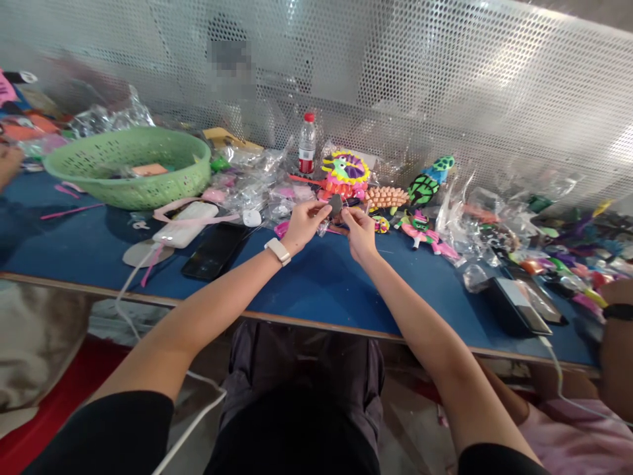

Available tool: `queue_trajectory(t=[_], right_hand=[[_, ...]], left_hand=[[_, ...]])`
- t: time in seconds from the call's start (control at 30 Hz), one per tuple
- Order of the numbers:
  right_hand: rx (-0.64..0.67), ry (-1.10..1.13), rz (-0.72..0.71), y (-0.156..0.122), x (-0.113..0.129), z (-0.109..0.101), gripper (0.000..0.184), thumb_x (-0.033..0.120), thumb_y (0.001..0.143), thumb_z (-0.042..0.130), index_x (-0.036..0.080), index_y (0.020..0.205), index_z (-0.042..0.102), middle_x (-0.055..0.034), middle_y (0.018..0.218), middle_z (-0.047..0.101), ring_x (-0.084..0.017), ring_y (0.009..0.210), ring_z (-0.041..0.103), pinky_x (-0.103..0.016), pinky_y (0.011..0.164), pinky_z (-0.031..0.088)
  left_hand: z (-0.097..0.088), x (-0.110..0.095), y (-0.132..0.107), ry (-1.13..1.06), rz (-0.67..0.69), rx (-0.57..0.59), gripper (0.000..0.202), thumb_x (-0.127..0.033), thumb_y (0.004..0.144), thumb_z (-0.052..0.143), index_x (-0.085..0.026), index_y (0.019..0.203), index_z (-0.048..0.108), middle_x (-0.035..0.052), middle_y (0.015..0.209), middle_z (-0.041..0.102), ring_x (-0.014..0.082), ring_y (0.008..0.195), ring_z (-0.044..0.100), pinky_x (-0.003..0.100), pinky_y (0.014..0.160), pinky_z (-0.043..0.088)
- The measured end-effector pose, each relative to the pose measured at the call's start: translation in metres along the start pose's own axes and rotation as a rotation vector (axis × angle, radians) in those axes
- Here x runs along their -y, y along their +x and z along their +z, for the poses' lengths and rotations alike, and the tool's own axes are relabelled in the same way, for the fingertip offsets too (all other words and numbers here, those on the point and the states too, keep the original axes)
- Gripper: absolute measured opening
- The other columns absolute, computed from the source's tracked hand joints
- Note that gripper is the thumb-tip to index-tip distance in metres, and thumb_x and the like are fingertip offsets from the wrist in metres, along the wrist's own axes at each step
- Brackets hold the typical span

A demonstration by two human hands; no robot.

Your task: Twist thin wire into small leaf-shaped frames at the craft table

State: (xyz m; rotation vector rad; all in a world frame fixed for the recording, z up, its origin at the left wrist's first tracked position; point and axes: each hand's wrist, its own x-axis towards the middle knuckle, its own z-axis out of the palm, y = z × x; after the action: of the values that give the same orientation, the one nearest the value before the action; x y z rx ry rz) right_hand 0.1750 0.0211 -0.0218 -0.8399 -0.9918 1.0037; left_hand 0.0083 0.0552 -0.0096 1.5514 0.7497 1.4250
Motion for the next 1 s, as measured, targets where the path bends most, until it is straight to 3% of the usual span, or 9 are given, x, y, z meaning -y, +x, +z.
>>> queue_trajectory(t=[0.17,0.4,0.63,0.87,1.0], right_hand=[[0.011,-0.008,0.005,-0.0018,0.0003,0.0017,0.056,0.069,0.068,0.107,0.028,0.091,0.077,0.0021,0.087,0.08,-0.019,0.083,0.08,-0.039,0.081,0.078],[0.025,-0.026,-0.02,-0.0014,0.0002,0.0003,0.059,0.071,0.067,0.106,0.028,0.089,0.072,0.0031,0.084,0.077,-0.021,0.082,0.081,-0.041,0.08,0.078],[0.028,-0.047,-0.02,-0.0028,-0.0004,0.001,0.054,0.07,0.075,0.102,0.029,0.095,0.072,0.0028,0.086,0.076,-0.023,0.089,0.082,-0.043,0.084,0.078],[0.003,-0.036,-0.044,-0.0041,0.0019,0.0044,0.053,0.069,0.076,0.1,0.029,0.095,0.072,0.0014,0.091,0.078,-0.024,0.097,0.081,-0.045,0.091,0.077],[0.015,-0.034,-0.019,-0.003,-0.0002,0.0049,0.05,0.067,0.075,0.1,0.029,0.093,0.072,0.0013,0.09,0.08,-0.025,0.098,0.081,-0.046,0.092,0.076]], left_hand=[[-0.0008,-0.002,-0.0005,0.016,0.021,0.014,0.057,-0.075,0.083,0.097,-0.019,0.092,0.087,0.0104,0.094,0.085,0.0249,0.089,0.075,0.039,0.087,0.061],[0.0023,-0.0037,-0.003,-0.044,-0.01,0.095,0.053,-0.068,0.085,0.097,-0.019,0.104,0.089,0.0117,0.108,0.088,0.0263,0.098,0.078,0.039,0.09,0.061],[0.0017,-0.0007,-0.0019,0.024,0.007,0.094,0.054,-0.071,0.084,0.097,-0.019,0.096,0.088,0.0108,0.098,0.088,0.0266,0.091,0.078,0.038,0.087,0.061],[0.0057,-0.0047,-0.0057,0.026,0.019,0.124,0.054,-0.069,0.087,0.095,-0.018,0.105,0.088,0.0126,0.108,0.09,0.0287,0.097,0.08,0.038,0.086,0.062],[0.0042,-0.003,-0.0057,0.086,0.032,0.132,0.061,-0.077,0.085,0.093,-0.018,0.098,0.088,0.0118,0.097,0.087,0.0277,0.088,0.077,0.037,0.081,0.058]])
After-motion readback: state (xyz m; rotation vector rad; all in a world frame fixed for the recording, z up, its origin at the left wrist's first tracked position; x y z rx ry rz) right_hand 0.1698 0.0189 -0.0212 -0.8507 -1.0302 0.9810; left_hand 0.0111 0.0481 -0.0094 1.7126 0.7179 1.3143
